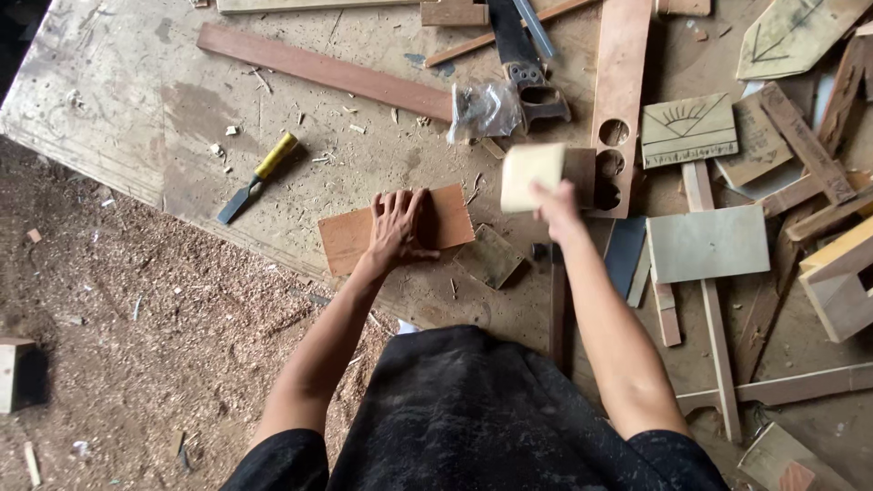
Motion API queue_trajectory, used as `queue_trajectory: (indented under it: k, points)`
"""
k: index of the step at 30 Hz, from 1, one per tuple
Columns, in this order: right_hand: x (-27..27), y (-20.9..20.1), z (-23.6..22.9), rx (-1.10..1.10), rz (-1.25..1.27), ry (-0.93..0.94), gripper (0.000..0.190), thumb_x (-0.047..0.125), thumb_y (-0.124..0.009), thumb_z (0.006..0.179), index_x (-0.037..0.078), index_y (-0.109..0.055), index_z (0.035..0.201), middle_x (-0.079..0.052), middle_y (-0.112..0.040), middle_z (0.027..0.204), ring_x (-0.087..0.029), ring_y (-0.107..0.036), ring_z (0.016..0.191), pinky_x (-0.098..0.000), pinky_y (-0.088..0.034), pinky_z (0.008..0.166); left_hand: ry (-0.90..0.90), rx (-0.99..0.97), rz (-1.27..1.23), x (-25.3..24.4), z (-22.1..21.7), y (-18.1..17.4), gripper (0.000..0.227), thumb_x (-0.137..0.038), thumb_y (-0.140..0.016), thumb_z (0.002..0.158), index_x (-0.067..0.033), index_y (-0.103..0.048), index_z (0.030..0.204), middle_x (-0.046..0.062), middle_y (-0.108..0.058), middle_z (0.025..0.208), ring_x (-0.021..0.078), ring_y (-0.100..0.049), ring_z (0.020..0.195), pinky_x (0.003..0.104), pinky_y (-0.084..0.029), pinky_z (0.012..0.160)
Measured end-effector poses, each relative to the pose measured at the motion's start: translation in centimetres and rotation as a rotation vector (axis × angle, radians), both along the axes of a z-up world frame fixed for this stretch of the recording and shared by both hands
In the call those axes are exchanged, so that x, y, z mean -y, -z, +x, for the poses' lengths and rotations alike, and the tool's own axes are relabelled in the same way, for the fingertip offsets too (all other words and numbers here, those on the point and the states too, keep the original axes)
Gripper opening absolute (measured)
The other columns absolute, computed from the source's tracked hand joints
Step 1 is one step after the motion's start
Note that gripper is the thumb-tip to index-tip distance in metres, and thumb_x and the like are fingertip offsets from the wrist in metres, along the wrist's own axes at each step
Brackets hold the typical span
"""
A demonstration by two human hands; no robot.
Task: The person assembles a small wooden box by hammering nails into wooden planks to join them together. They then use a hand saw to trim the edges of the assembled box.
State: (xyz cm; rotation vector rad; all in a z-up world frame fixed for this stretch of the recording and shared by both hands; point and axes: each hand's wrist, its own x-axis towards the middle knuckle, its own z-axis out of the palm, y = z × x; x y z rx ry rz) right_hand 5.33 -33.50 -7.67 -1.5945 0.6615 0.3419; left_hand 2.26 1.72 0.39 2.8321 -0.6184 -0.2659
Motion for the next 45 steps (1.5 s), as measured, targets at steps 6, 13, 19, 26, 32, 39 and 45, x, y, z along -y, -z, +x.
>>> queue_trajectory:
  k: [6,13,19,26,32,39,45]
  points:
    - [-4.0,1.0,1.1,0.052,-0.053,0.236,0.036,0.035,-0.072,0.095,0.006,-0.057,0.109,-0.011,-0.071,0.102,-0.021,-0.068,0.075,-0.0330,-0.052,0.065,0.009,-0.032,0.017,0.1,0.2,-0.3,0.156,-0.089,-0.082,0.043,-0.0049,-0.023,0.160,0.020,-0.043,0.140,0.0377,-0.039,0.133,0.061,-0.013,0.118]
    - [-11.0,9.8,0.6,0.213,-0.581,-0.196,0.028,0.031,-0.086,0.080,0.006,-0.074,0.082,-0.012,-0.076,0.081,-0.025,-0.072,0.075,-0.0386,-0.058,0.072,-0.025,-0.088,0.118,0.7,0.1,-1.0,0.159,-0.088,-0.083,0.036,-0.0081,-0.020,0.159,0.018,-0.041,0.145,0.0340,-0.034,0.141,0.061,-0.009,0.119]
    - [-11.4,11.9,0.6,0.106,-0.620,-0.309,0.020,0.029,-0.076,0.086,0.009,-0.075,0.087,-0.014,-0.076,0.085,-0.029,-0.074,0.079,-0.0405,-0.058,0.074,-0.016,-0.059,0.023,0.4,-0.2,-1.3,0.159,-0.086,-0.083,0.040,-0.0097,-0.017,0.163,0.016,-0.041,0.147,0.0345,-0.034,0.143,0.062,-0.012,0.122]
    - [-8.5,6.8,-0.2,0.238,-0.339,-0.082,0.008,0.012,-0.077,0.091,0.005,-0.075,0.094,-0.013,-0.077,0.090,-0.019,-0.072,0.076,-0.0342,-0.060,0.071,0.003,-0.030,-0.044,-0.3,0.4,2.3,0.149,-0.095,-0.067,0.058,-0.0094,-0.006,0.163,0.022,-0.029,0.157,0.0379,-0.026,0.147,0.059,-0.010,0.121]
    - [-7.2,-2.4,-3.7,0.313,0.420,0.042,0.013,0.000,-0.074,0.092,0.003,-0.074,0.105,-0.010,-0.076,0.095,-0.012,-0.072,0.077,-0.0267,-0.063,0.071,-0.292,0.182,-0.440,3.6,-1.1,2.6,0.074,-0.047,-0.070,0.097,-0.0167,-0.039,0.158,0.021,-0.045,0.155,0.0321,-0.049,0.137,0.047,-0.044,0.115]
    - [-8.7,-4.9,-8.4,0.487,0.475,-0.098,0.009,-0.002,-0.075,0.095,0.001,-0.071,0.103,-0.006,-0.075,0.096,-0.010,-0.071,0.084,-0.0254,-0.061,0.081,-0.578,-0.164,-1.191,10.8,-6.2,0.0,0.017,-0.015,-0.076,0.094,-0.0020,-0.076,0.105,0.007,-0.079,0.088,0.0118,-0.075,0.077,0.025,-0.059,0.070]
    - [-5.8,-1.3,-11.8,0.394,0.117,-0.149,0.020,0.011,-0.082,0.090,0.002,-0.071,0.104,-0.004,-0.073,0.096,-0.014,-0.067,0.087,-0.0293,-0.056,0.081,-0.412,0.058,-1.134,6.4,-6.4,0.5,0.010,-0.010,-0.076,0.093,-0.0043,-0.077,0.101,0.005,-0.076,0.088,0.0118,-0.068,0.077,0.028,-0.055,0.068]
